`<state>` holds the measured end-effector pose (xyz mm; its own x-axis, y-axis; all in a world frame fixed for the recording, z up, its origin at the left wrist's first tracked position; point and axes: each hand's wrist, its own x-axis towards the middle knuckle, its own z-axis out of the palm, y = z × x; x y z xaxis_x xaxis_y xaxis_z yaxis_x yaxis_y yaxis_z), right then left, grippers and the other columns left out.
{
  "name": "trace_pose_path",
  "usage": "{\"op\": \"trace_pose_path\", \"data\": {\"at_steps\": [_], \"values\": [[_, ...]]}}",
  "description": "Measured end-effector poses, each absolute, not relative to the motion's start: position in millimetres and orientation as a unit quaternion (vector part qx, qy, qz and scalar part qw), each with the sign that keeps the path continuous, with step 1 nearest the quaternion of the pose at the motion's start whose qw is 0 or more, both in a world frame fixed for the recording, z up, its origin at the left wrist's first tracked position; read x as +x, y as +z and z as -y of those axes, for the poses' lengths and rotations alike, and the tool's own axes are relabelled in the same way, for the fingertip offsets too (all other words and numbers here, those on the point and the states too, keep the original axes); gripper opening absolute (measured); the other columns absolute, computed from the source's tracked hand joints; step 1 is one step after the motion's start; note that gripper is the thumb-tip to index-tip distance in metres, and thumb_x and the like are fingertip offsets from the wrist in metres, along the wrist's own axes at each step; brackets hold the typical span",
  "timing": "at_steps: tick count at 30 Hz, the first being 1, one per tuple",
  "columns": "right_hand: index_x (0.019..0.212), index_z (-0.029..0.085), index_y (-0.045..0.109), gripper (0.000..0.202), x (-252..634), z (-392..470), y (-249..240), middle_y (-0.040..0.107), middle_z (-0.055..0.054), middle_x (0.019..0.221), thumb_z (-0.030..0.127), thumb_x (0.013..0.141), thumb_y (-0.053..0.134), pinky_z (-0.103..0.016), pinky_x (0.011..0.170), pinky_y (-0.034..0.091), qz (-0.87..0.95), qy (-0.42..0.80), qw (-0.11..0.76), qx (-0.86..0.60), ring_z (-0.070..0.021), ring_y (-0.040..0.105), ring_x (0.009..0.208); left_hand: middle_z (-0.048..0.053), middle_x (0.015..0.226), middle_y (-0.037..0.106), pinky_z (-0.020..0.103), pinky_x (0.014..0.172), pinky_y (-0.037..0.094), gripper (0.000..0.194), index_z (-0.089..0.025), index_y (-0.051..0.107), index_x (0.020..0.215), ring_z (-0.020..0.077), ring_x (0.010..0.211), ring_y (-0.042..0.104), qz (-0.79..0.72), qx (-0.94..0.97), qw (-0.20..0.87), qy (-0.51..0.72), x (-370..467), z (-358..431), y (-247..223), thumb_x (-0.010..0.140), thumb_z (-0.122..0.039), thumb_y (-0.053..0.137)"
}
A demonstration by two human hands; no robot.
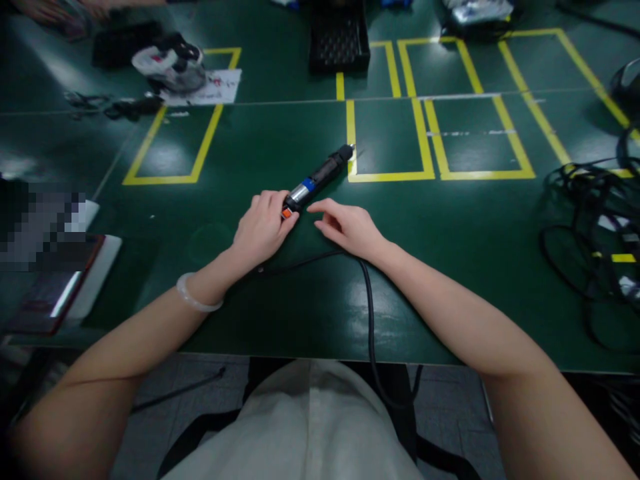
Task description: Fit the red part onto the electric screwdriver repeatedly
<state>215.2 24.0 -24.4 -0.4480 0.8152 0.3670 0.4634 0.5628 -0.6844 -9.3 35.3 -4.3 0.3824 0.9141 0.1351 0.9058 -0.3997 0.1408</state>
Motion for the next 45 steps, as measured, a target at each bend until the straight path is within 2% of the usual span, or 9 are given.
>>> {"op": "trace_pose_path", "data": {"at_steps": [4, 8, 11, 15, 20, 26, 32, 37, 45], "values": [[0.125, 0.022, 0.063, 0.030, 210, -19, -24, 0.070, -0.001, 0.086, 0.027, 0.096, 0.056, -0.025, 0.068, 0.043, 0.835, 0.240, 0.312, -0.385, -0.0150, 0.062, 0.070, 0.018, 0.125, 0.057, 0.045, 0.092, 0.051, 0.036, -0.011, 0.052, 0.133, 0.0331, 0.110, 0.054, -0.513, 0.850, 0.037, 0.118, 10, -22, -7, 0.101, -0.028, 0.051], [0.108, 0.020, 0.066, 0.018, 209, -19, -24, 0.071, -0.003, 0.088, 0.028, 0.094, 0.058, -0.026, 0.070, 0.043, 0.841, 0.234, 0.299, -0.385, -0.0161, 0.063, 0.075, 0.019, 0.130, 0.054, 0.046, 0.097, 0.049, 0.046, -0.008, 0.048, 0.139, 0.0339, 0.115, 0.051, -0.492, 0.861, 0.069, 0.112, 18, -15, -7, 0.098, -0.025, 0.056], [0.095, 0.019, 0.061, 0.014, 209, -21, -24, 0.064, 0.001, 0.071, 0.032, 0.093, 0.061, -0.024, 0.059, 0.042, 0.789, 0.327, 0.337, -0.397, -0.0119, 0.058, 0.060, 0.020, 0.134, 0.052, 0.047, 0.101, 0.047, 0.055, -0.007, 0.044, 0.144, 0.0347, 0.119, 0.050, -0.471, 0.871, 0.094, 0.103, 14, -16, -6, 0.097, -0.030, 0.060], [0.091, 0.019, 0.054, 0.026, 210, -26, -25, 0.056, 0.007, 0.057, 0.043, 0.093, 0.064, -0.019, 0.042, 0.036, 0.662, 0.519, 0.375, -0.390, -0.0070, 0.049, 0.042, 0.018, 0.137, 0.052, 0.048, 0.102, 0.047, 0.063, -0.010, 0.042, 0.148, 0.0343, 0.121, 0.050, -0.434, 0.886, 0.122, 0.105, 2, -23, -7, 0.096, -0.037, 0.062], [0.090, 0.019, 0.054, 0.037, 208, -27, -25, 0.056, 0.008, 0.053, 0.052, 0.089, 0.069, -0.018, 0.038, 0.035, 0.610, 0.575, 0.388, -0.383, -0.0061, 0.048, 0.038, 0.017, 0.138, 0.051, 0.048, 0.104, 0.047, 0.065, -0.013, 0.040, 0.151, 0.0333, 0.122, 0.050, -0.414, 0.890, 0.152, 0.115, -6, -29, -9, 0.095, -0.038, 0.062], [0.091, 0.020, 0.055, 0.028, 205, -21, -24, 0.057, 0.006, 0.062, 0.045, 0.090, 0.069, -0.020, 0.047, 0.041, 0.663, 0.499, 0.403, -0.387, -0.0081, 0.054, 0.048, 0.017, 0.138, 0.052, 0.047, 0.105, 0.046, 0.064, -0.012, 0.041, 0.151, 0.0333, 0.122, 0.050, -0.415, 0.889, 0.151, 0.120, -6, -28, -10, 0.096, -0.038, 0.059], [0.097, 0.020, 0.063, 0.009, 211, -18, -25, 0.068, -0.003, 0.086, 0.028, 0.094, 0.061, -0.027, 0.066, 0.046, 0.839, 0.243, 0.323, -0.365, -0.0154, 0.061, 0.073, 0.017, 0.139, 0.051, 0.047, 0.103, 0.047, 0.065, -0.013, 0.040, 0.152, 0.0335, 0.121, 0.050, -0.412, 0.891, 0.150, 0.120, -7, -29, -11, 0.094, -0.036, 0.060], [0.102, 0.019, 0.068, 0.023, 215, -17, -24, 0.071, -0.008, 0.096, 0.033, 0.102, 0.050, -0.029, 0.070, 0.044, 0.911, 0.106, 0.245, -0.315, -0.0198, 0.066, 0.086, 0.018, 0.139, 0.051, 0.046, 0.102, 0.048, 0.072, -0.010, 0.040, 0.151, 0.0337, 0.120, 0.050, -0.410, 0.894, 0.141, 0.115, -8, -29, -12, 0.089, -0.034, 0.067], [0.099, 0.019, 0.073, 0.034, 217, -14, -16, 0.071, -0.007, 0.087, 0.038, 0.104, 0.045, -0.029, 0.068, 0.042, 0.915, 0.082, 0.245, -0.309, -0.0182, 0.065, 0.080, 0.017, 0.136, 0.052, 0.046, 0.099, 0.049, 0.071, -0.014, 0.042, 0.150, 0.0339, 0.117, 0.052, -0.412, 0.894, 0.124, 0.122, -6, -28, -14, 0.094, -0.050, 0.064]]}}
